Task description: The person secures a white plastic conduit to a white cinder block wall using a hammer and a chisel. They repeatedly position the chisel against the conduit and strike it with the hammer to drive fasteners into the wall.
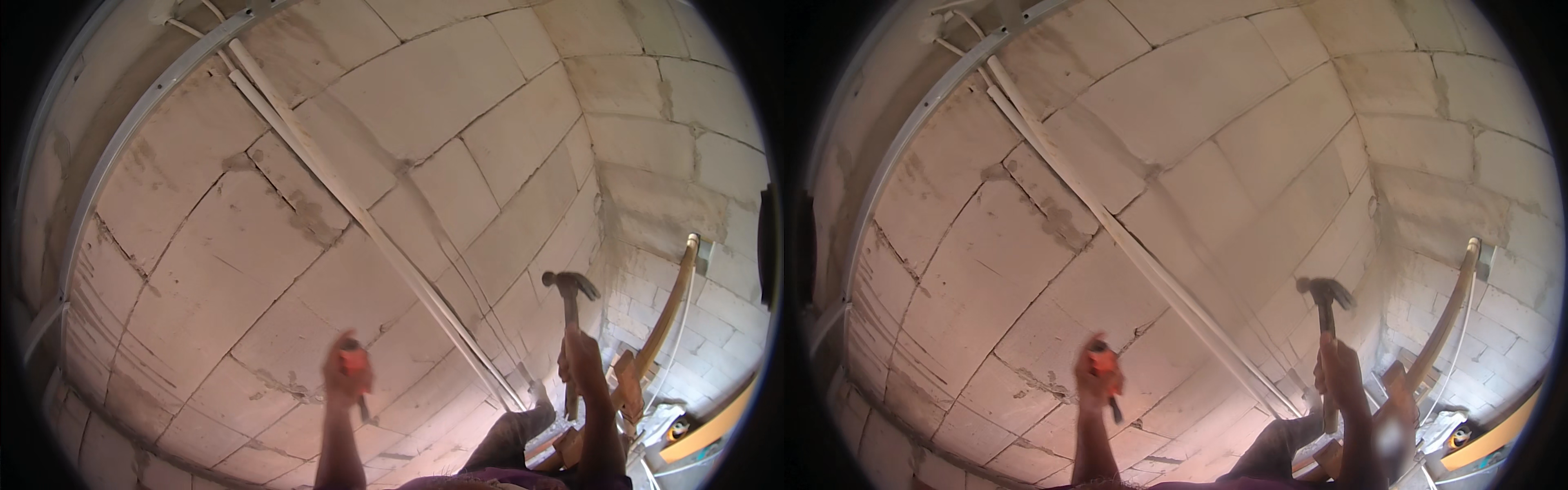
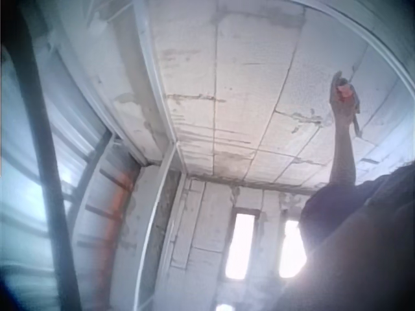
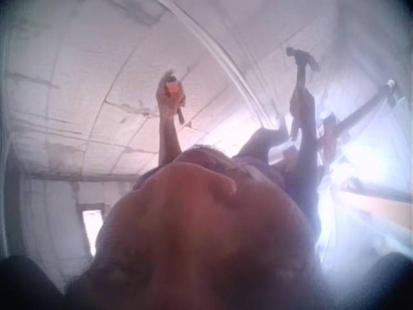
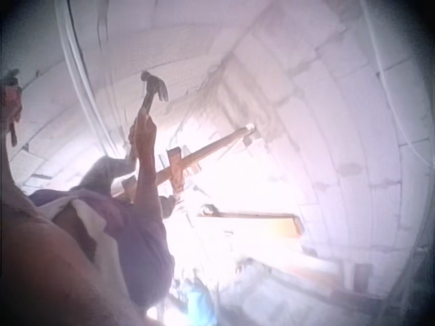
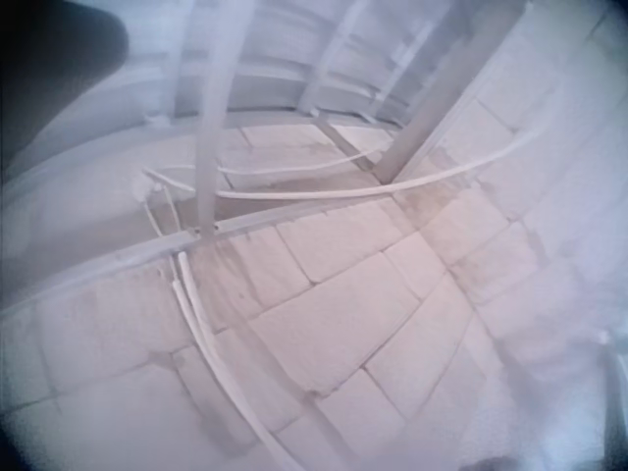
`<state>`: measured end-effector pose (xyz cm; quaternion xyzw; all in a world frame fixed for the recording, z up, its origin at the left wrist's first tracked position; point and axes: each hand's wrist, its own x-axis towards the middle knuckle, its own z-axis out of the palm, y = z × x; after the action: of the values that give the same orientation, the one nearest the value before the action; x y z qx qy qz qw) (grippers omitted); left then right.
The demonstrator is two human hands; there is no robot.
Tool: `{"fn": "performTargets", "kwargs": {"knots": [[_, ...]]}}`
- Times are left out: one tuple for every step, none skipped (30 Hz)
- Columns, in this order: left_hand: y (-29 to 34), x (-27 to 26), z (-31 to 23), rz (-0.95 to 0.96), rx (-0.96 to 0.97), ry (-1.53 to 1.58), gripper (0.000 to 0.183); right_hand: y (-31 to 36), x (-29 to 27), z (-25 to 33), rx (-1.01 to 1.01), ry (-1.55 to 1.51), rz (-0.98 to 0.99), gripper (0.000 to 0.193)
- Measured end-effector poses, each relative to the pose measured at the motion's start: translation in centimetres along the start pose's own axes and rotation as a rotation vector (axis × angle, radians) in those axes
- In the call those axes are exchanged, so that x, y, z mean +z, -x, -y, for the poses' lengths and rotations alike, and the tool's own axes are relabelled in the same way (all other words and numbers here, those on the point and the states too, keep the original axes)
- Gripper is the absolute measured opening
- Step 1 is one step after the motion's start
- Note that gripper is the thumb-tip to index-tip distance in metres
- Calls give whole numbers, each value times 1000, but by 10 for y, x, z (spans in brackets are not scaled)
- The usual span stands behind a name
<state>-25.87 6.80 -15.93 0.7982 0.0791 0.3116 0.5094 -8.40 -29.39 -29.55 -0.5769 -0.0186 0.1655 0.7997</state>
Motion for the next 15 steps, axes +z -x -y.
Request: {"fn": "performTargets", "kwargs": {"knots": [[11, 10, 21, 27, -88, 42, 67, 0, 1, -6, 14, 2, 6, 52], [22, 21, 40, 54, -181, 88, 67, 1, 1, -13, 32, 10, 10, 52], [31, 33, 55, 97, -268, 84, 66, -2, 0, -23, 63, 45, -13, 52], [39, 41, 68, 133, -359, 76, 65, -2, 2, -27, 79, 53, -8, 51], [46, 45, 84, 186, -420, 54, 64, -2, 4, -31, 99, 64, -4, 50], [50, 48, 100, 239, -480, 30, 62, -3, 6, -34, 119, 74, 1, 49], [55, 54, 114, 296, -541, 14, 60, -3, 7, -37, 119, 105, -8, 48], [60, 61, 120, 328, -589, -66, 57, -4, 7, -39, 126, 130, -13, 48], [63, 67, 126, 360, -635, -147, 55, -6, 8, -41, 130, 155, -18, 48], [68, 75, 133, 395, -678, -228, 52, -7, 8, -43, 132, 178, -26, 47], [77, 80, 149, 431, -697, -226, 52, -8, 7, -45, 113, 197, -31, 47], [88, 83, 172, 467, -716, -229, 51, -10, 8, -42, 102, 220, -28, 47], [100, 86, 197, 546, -705, -317, 42, -10, 7, -41, 95, 240, -32, 47], [111, 92, 210, 601, -754, -329, 44, -7, 4, -43, 99, 261, -43, 47], [120, 96, 231, 690, -689, -371, 41, -30, -11, -78, -233, 399, -57, 45]]}}
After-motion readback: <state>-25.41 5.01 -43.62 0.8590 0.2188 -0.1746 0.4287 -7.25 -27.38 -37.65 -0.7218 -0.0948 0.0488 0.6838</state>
